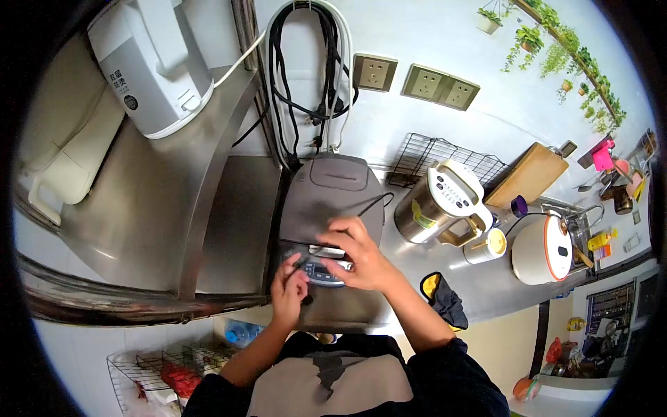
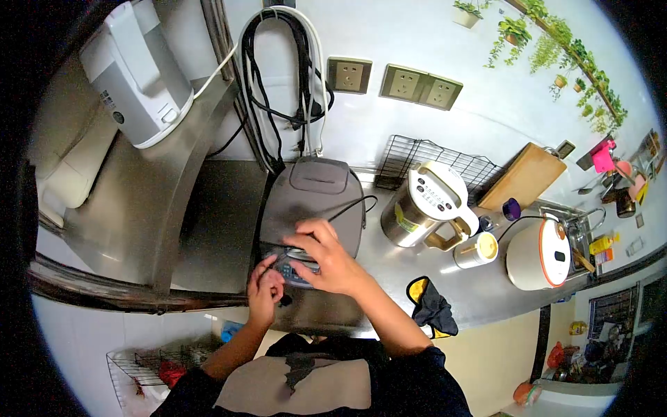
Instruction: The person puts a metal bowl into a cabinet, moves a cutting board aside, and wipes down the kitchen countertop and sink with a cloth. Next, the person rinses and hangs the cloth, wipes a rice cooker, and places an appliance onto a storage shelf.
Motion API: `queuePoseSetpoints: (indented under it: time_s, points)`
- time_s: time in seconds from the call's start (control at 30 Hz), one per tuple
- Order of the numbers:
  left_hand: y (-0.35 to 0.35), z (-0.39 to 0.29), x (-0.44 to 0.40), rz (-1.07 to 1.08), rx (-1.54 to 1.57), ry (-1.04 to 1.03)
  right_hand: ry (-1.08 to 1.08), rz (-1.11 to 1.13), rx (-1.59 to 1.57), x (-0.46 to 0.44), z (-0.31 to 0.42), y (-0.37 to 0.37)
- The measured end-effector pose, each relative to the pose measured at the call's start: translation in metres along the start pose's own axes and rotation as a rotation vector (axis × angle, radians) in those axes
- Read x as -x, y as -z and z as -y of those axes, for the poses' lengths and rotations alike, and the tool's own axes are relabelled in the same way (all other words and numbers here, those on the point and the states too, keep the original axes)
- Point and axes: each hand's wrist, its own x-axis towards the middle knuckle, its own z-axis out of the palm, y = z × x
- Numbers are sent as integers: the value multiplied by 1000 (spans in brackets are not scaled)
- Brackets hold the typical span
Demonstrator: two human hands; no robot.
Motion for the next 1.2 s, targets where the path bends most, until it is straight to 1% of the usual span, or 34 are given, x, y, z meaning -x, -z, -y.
queuePoseSetpoints:
  time_s: [0.03, 0.07, 0.13, 0.17, 0.2, 0.23, 0.27, 0.3, 0.33, 0.37, 0.43, 0.47, 0.53, 0.57, 0.6, 0.63, 0.67, 0.73, 0.77, 0.8, 0.83, 0.87, 0.93, 0.97, 1.07, 1.1, 1.13, 1.2]
  points:
    - [-9, -1, 2, -176, 19, 45, 1, 24, 72, 2, -9, 6]
    - [-9, 2, 1, -181, 22, 40, 7, 29, 70, 4, -17, 11]
    - [-3, 13, 2, -376, 110, 63, -139, -236, 279, 13, -37, 21]
    - [3, 23, 3, -437, 113, 121, -238, -344, 335, 21, -55, 24]
    - [2, 27, 6, -454, 119, 116, -319, -453, 343, 31, -82, 26]
    - [1, 30, 9, -481, 181, 185, -512, -499, 287, 39, -103, 29]
    - [1, 32, 12, -506, 241, 253, -760, -503, 157, 47, -124, 32]
    - [5, 42, 12, -526, 264, 325, -845, -484, -3, 51, -140, 35]
    - [0, 41, 11, -537, 263, 317, -924, -463, -163, 51, -150, 36]
    - [-7, 39, 11, -531, 294, 335, -921, -454, -171, 51, -161, 35]
    - [-17, 41, 12, -540, 331, 353, -799, -251, -99, 43, -170, 38]
    - [-20, 43, 12, -558, 374, 354, -796, -238, -105, 38, -174, 41]
    - [-25, 44, 9, -588, 460, 354, -765, -124, -28, 18, -172, 51]
    - [-24, 46, 8, -600, 465, 350, -807, -76, -14, 11, -176, 54]
    - [-20, 50, 8, -561, 426, 335, -805, -62, -18, 2, -178, 56]
    - [-20, 50, 9, -520, 387, 319, -834, 30, 155, -8, -178, 58]
    - [-23, 49, 8, -531, 393, 316, -854, 121, 330, -17, -181, 59]
    - [-33, 38, 5, -541, 352, 316, -833, 126, 372, -27, -203, 56]
    - [-33, 41, 5, -550, 356, 311, -843, 90, 273, -31, -209, 55]
    - [-30, 45, 3, -498, 353, 329, -852, 55, 172, -36, -217, 54]
    - [-28, 49, 2, -446, 349, 347, -830, 5, -41, -40, -231, 49]
    - [-28, 51, 3, -456, 352, 341, -825, 15, -47, -38, -243, 48]
    - [-28, 57, 2, -451, 474, 366, -896, 51, -417, -43, -245, 48]
    - [-11, 80, 0, -344, 542, 382, -919, 37, -449, -41, -258, 45]
    - [-13, 96, 1, -328, 643, 348, -889, 0, -536, -43, -245, 45]
    - [-11, 104, 3, -199, 656, 318, -899, -17, -543, -40, -252, 45]
    - [-8, 116, 3, -206, 661, 308, -893, -5, -544, -40, -253, 45]
    - [-6, 134, 1, -61, 781, 250, -896, -19, -535, -39, -256, 45]
